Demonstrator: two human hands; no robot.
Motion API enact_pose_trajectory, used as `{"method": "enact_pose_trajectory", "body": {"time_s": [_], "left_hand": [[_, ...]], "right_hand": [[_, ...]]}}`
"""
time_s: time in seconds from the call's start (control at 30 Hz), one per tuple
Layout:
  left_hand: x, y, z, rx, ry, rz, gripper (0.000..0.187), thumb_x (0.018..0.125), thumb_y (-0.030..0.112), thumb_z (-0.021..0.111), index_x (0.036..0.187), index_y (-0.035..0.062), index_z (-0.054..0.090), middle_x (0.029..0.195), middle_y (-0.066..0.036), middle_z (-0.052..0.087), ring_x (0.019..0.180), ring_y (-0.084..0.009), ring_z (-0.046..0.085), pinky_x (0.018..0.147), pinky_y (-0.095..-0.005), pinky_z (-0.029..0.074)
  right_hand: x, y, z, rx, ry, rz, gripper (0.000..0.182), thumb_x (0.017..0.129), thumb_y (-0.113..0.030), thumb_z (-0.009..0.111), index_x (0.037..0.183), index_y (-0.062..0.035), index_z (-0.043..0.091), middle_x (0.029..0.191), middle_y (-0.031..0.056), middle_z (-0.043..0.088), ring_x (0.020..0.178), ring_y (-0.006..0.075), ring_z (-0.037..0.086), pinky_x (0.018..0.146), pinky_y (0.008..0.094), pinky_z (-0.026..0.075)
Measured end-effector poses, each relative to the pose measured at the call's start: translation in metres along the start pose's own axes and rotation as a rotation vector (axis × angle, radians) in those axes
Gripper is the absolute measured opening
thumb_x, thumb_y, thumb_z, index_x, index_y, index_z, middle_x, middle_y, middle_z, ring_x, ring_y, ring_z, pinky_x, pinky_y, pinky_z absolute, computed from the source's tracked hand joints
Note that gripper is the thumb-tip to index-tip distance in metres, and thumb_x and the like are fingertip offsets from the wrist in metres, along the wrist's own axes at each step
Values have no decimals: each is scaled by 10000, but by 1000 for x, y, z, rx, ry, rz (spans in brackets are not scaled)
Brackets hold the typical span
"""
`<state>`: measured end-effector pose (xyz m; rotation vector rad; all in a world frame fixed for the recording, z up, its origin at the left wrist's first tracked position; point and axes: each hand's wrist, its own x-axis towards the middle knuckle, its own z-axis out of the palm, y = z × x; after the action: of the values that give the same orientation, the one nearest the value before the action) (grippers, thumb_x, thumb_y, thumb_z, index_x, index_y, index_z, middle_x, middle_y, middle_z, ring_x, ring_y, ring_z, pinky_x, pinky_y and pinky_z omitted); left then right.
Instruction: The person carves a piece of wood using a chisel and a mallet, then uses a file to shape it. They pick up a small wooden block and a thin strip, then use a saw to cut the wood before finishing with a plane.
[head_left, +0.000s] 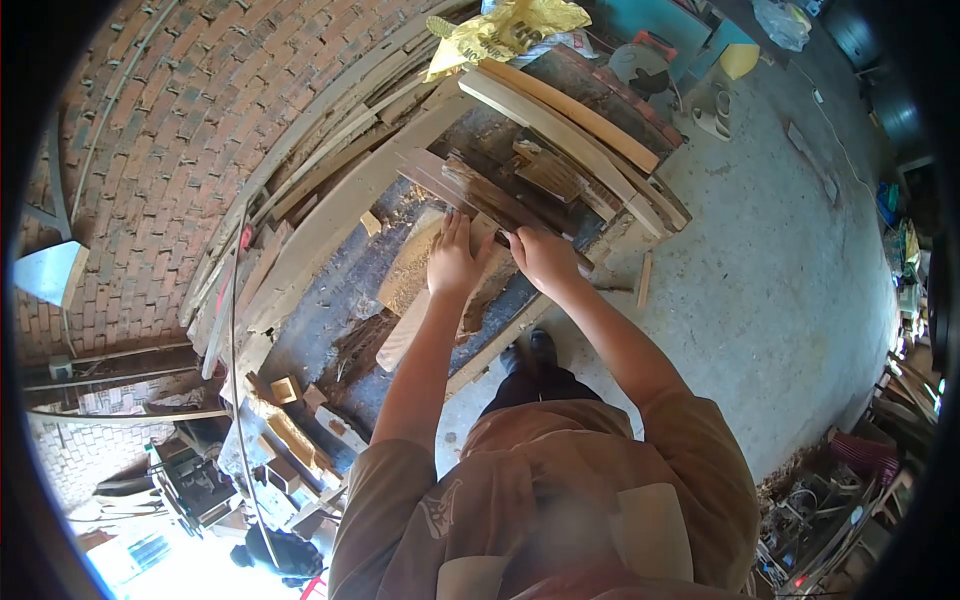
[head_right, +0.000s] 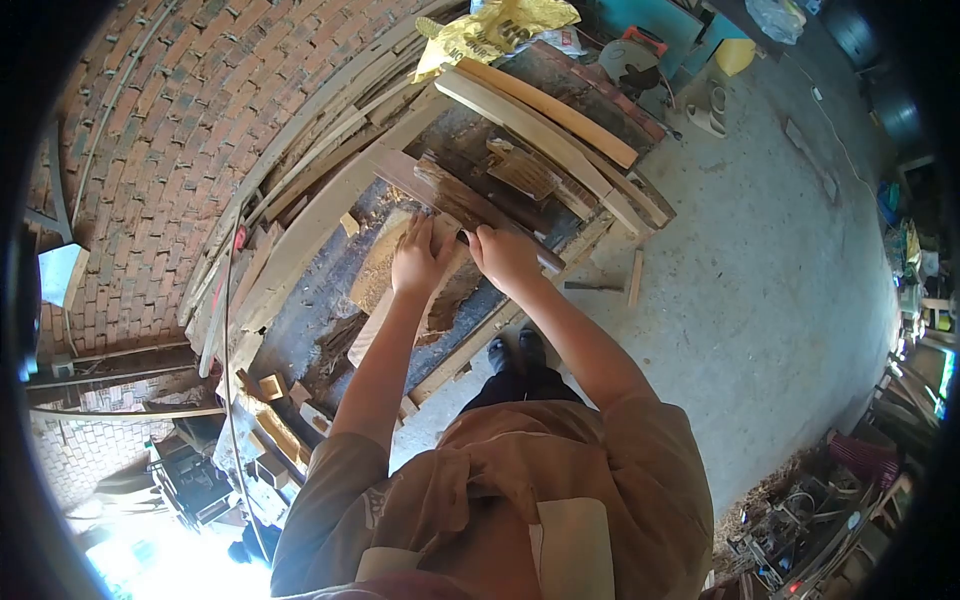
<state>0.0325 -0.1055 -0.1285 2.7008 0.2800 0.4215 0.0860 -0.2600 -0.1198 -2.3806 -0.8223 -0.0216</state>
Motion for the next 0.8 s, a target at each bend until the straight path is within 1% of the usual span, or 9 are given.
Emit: {"method": "enact_pose_trajectory", "body": {"time_s": [0.17, 0.27, 0.37, 0.5, 0.57, 0.63, 0.7, 0.77, 0.8], "left_hand": [[-1, -1, 1, 14, 34, 16, 488, 753, 338, 603, 1057, -34, 517, 1158, -212, 505, 1124, -333, 453, 904, -399, 393], [-1, 0, 2, 9, 34, 4, 476, 749, 341, 609, 1037, -28, 523, 1158, -211, 505, 1124, -332, 454, 895, -401, 401], [-1, -2, 2, 17, 24, -4, 444, 753, 326, 613, 1041, 1, 526, 1183, -205, 487, 1126, -324, 451, 878, -387, 422], [-1, 0, 1, 31, 24, 5, 439, 749, 314, 621, 1044, 0, 533, 1171, -210, 494, 1124, -326, 453, 878, -384, 424], [-2, 0, 2, 20, 52, 6, 456, 743, 338, 614, 1011, -23, 540, 1152, -196, 515, 1119, -320, 462, 886, -397, 412], [0, 0, 1, 16, 43, 2, 458, 740, 334, 615, 1016, -23, 539, 1150, -194, 517, 1116, -319, 466, 883, -396, 416], [-1, 1, 0, 14, 31, -3, 461, 737, 331, 616, 1021, -24, 538, 1148, -193, 519, 1113, -318, 469, 881, -395, 420], [0, 3, -3, 8, 9, -38, 435, 750, 300, 616, 1036, -20, 549, 1169, -194, 501, 1147, -287, 438, 891, -364, 423], [0, 3, -2, 10, 8, -35, 435, 750, 300, 616, 1036, -20, 549, 1169, -194, 501, 1147, -287, 438, 891, -364, 423]], "right_hand": [[-1, 2, 5, -26, 8, -48, 268, 868, -236, 451, 675, -52, 482, 587, 143, 552, 520, 332, 549, 465, 410, 443], [-2, 0, 4, -87, -1, -74, 254, 863, -232, 459, 680, -59, 490, 570, 131, 548, 501, 314, 549, 448, 395, 445], [-3, 1, 7, -138, 35, -100, 233, 858, -227, 468, 690, -68, 494, 552, 119, 541, 472, 296, 544, 421, 383, 440], [-4, 4, 10, -100, 124, -168, 212, 850, -217, 482, 691, -77, 493, 530, 104, 532, 442, 281, 533, 396, 371, 432], [-4, 4, 10, -96, 151, -178, 209, 848, -215, 486, 690, -79, 493, 523, 101, 528, 435, 278, 530, 392, 369, 430], [-4, 0, 9, -106, 218, -224, 249, 843, -235, 489, 640, -94, 463, 493, 73, 500, 401, 239, 519, 367, 339, 426], [-4, 0, 13, -112, 187, -201, 252, 844, -237, 487, 638, -94, 467, 494, 74, 501, 406, 237, 524, 369, 339, 427], [-5, -1, 16, -119, 161, -178, 255, 846, -239, 484, 636, -94, 471, 494, 75, 503, 412, 236, 529, 372, 338, 427], [-5, -2, 15, -106, 149, -156, 244, 848, -231, 482, 648, -91, 471, 498, 81, 511, 418, 250, 529, 379, 351, 427]]}}
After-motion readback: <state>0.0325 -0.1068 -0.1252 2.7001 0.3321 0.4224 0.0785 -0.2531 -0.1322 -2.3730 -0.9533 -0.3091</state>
